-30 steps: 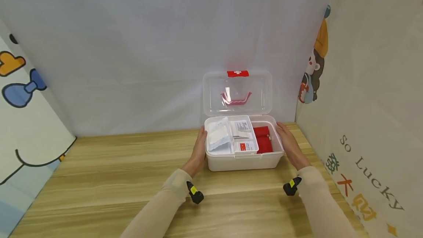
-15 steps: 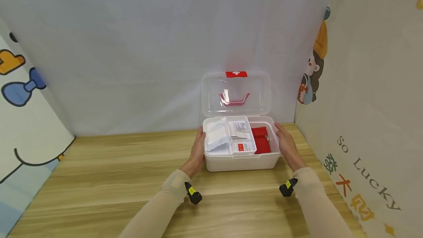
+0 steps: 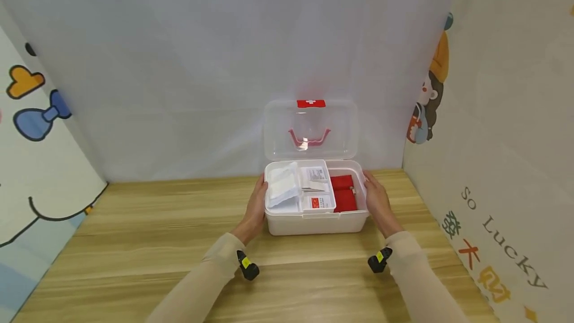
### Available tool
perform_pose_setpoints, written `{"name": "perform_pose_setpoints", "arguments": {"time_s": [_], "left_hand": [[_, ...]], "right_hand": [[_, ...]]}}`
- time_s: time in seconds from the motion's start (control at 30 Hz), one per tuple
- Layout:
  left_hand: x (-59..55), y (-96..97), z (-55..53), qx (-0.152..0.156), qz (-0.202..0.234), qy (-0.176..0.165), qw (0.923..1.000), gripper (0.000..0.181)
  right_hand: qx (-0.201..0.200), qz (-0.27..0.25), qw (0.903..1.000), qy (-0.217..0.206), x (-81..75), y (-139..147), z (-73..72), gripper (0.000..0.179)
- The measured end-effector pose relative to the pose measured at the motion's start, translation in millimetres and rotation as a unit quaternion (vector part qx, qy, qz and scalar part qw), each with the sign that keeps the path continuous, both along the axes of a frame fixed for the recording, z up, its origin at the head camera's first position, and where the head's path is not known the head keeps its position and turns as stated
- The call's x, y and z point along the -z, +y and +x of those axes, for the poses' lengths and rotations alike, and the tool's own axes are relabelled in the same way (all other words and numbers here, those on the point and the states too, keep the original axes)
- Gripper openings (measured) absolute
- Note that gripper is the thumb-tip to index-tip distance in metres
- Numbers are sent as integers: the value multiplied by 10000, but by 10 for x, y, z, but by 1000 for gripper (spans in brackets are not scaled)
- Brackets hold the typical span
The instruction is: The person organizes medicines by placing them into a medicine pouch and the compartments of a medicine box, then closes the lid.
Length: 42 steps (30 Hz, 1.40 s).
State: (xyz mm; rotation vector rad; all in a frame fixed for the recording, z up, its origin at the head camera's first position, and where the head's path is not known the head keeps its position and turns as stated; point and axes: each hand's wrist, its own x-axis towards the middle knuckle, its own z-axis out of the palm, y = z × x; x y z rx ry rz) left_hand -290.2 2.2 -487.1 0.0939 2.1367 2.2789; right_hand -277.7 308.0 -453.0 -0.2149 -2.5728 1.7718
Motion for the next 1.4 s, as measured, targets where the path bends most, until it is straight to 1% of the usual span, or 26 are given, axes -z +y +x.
{"name": "perform_pose_setpoints", "arguments": {"time_s": [0.23, 0.3, 0.5, 0.6, 0.73, 0.8, 0.9, 1.03, 1.13, 1.3, 1.4], "left_hand": [[-315, -288, 301, 147, -58, -99, 9998, 55], [-276, -355, 306, 116, -55, -93, 9999, 55], [-28, -529, 206, 15, 63, -25, 10000, 55], [24, -608, 234, -23, 37, -58, 10000, 55], [39, -720, 311, -64, 28, -130, 9999, 55], [37, -780, 350, -91, 58, -165, 9998, 55], [28, -866, 408, -41, 123, -171, 9998, 55], [34, -961, 487, 90, 155, -202, 9996, 56], [42, -1013, 549, 154, 115, -196, 9996, 56], [39, -1072, 666, 222, 25, -102, 9997, 57], [31, -1099, 739, 212, -30, -73, 9997, 58]], "right_hand": [[-8, -149, 9999, -5, 11, -234, 50, 51], [6, -227, 9997, -23, 14, -304, 72, 51], [-11, -319, 9995, -82, 22, -487, 141, 51], [-74, -494, 9987, -117, 32, -549, 174, 51], [-233, -899, 9956, -153, 54, -602, 224, 50], [-357, -1005, 9942, -117, 69, -623, 258, 50], [-455, -917, 9947, -58, 90, -658, 316, 50], [-364, -663, 9971, -23, 127, -726, 401, 51], [-354, -761, 9965, -10, 149, -783, 461, 51], [-525, -1111, 9924, -47, 192, -848, 563, 51], [-706, -1426, 9872, -119, 219, -876, 628, 52]]}}
